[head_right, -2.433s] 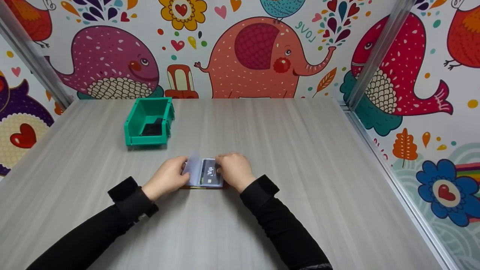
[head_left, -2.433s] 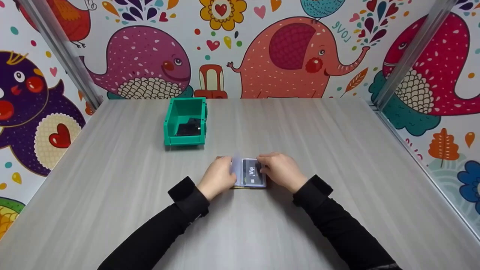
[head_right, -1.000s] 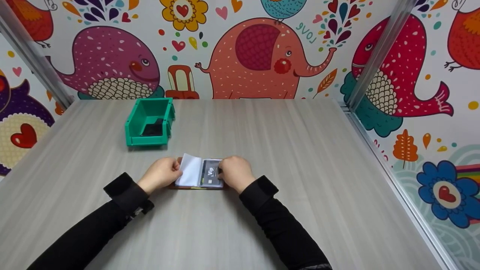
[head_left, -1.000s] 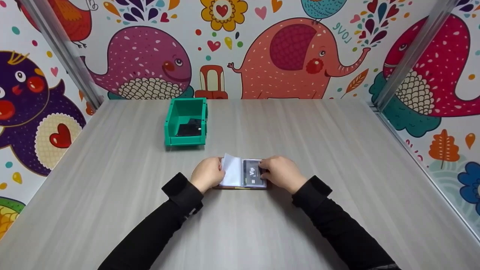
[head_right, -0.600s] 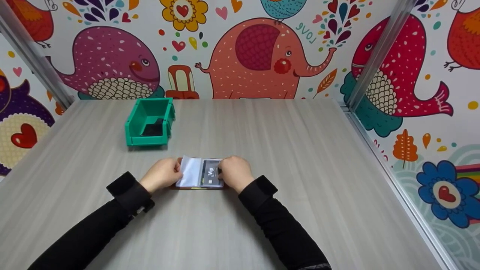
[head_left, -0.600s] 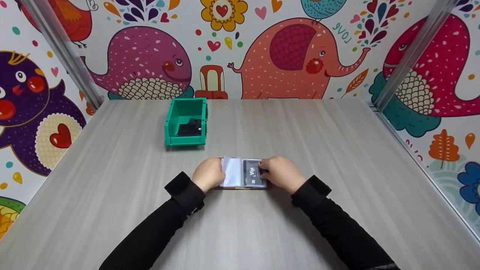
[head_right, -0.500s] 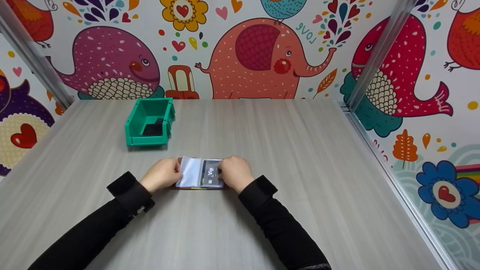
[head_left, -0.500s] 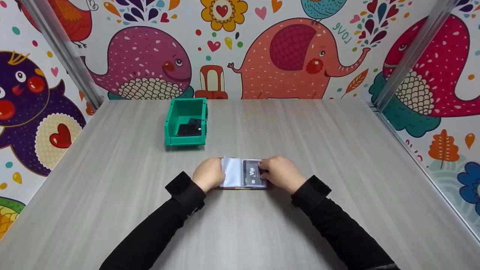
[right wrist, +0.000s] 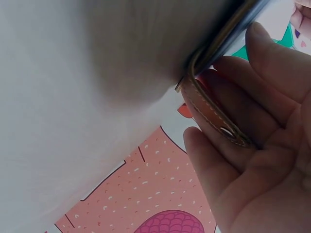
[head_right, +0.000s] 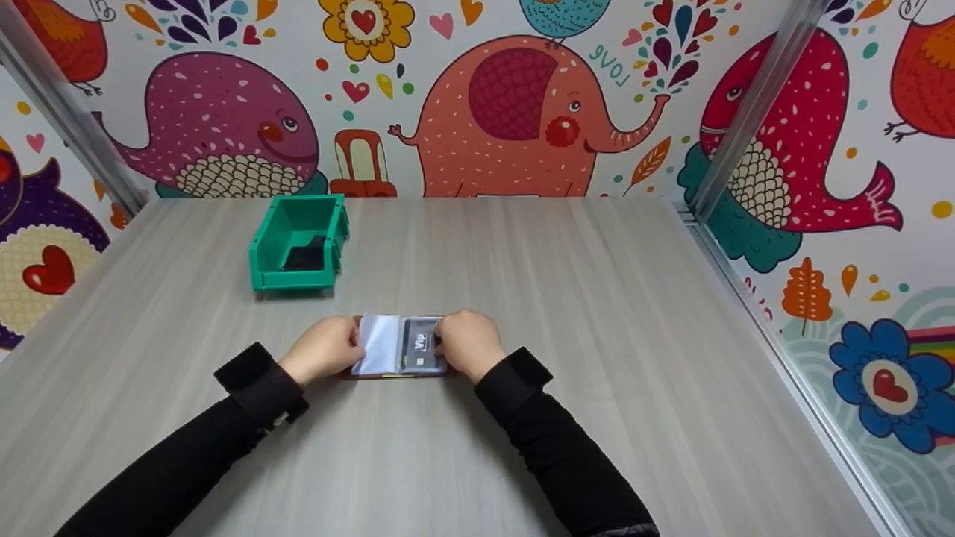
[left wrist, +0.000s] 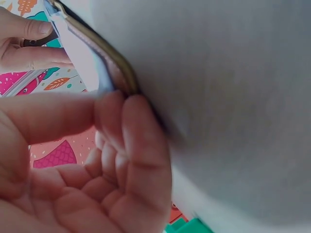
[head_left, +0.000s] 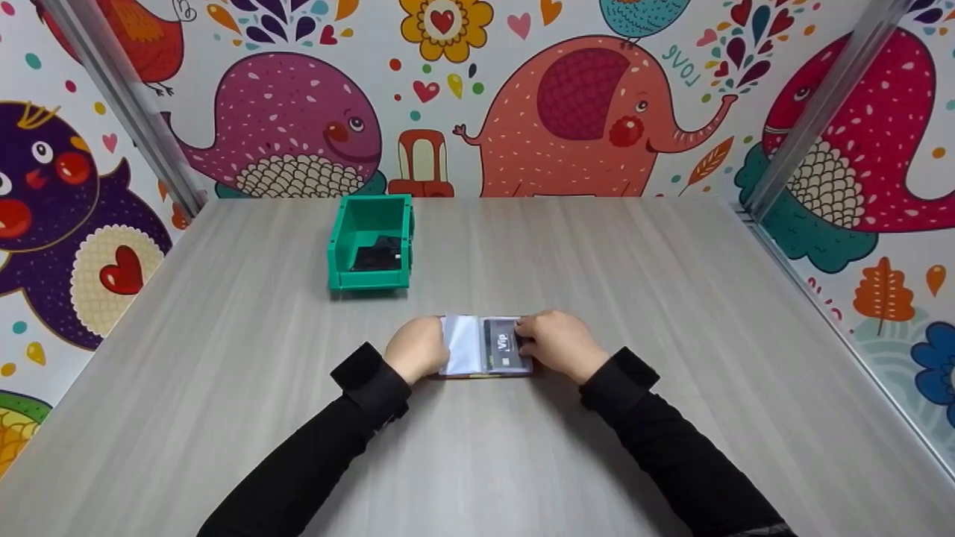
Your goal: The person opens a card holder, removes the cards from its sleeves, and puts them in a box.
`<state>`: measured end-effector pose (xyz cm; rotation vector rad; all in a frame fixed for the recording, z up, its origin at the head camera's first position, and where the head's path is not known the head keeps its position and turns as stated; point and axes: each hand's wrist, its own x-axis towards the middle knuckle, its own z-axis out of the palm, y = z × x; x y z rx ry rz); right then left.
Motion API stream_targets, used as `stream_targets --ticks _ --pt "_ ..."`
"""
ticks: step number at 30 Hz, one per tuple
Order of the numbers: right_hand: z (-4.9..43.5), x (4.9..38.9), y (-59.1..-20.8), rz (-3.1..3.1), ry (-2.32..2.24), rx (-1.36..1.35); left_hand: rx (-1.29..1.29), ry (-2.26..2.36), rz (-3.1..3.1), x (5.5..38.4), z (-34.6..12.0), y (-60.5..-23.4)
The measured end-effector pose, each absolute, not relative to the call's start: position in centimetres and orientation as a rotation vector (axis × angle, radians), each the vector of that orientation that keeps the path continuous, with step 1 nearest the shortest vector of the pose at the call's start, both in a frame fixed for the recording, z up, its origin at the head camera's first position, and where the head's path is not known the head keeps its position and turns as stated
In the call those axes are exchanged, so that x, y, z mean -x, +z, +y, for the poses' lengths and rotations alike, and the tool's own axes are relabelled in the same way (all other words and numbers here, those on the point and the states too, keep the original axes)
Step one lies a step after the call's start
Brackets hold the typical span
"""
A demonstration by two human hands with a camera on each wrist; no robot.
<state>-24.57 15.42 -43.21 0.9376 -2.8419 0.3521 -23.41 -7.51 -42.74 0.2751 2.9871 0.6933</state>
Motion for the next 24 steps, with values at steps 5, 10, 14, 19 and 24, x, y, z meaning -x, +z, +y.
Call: stream_targets --ticks 5,10,14,19,24 --pt "15.48 24.5 -43.09 -2.864 0.349 -0.924 -0.301 0.715 3.001 23.44 -7.74 -42.82" --pt "15.41 24.54 -43.1 -2.877 0.357 -0.927 -0.338 0.732 3.024 23.55 -8.19 -42.99" --pt "15.46 24.56 -43.15 -2.865 0.353 -0.932 -0.328 0.741 3.031 23.59 -8.2 -42.96" --pt "15.53 24.5 -43.15 -2.831 0.34 -0.944 -0.306 0.721 3.028 23.56 -8.09 -42.78" --pt "15.54 24.49 -43.19 -2.818 0.343 -0.957 -0.265 0.691 3.035 23.64 -7.89 -42.35"
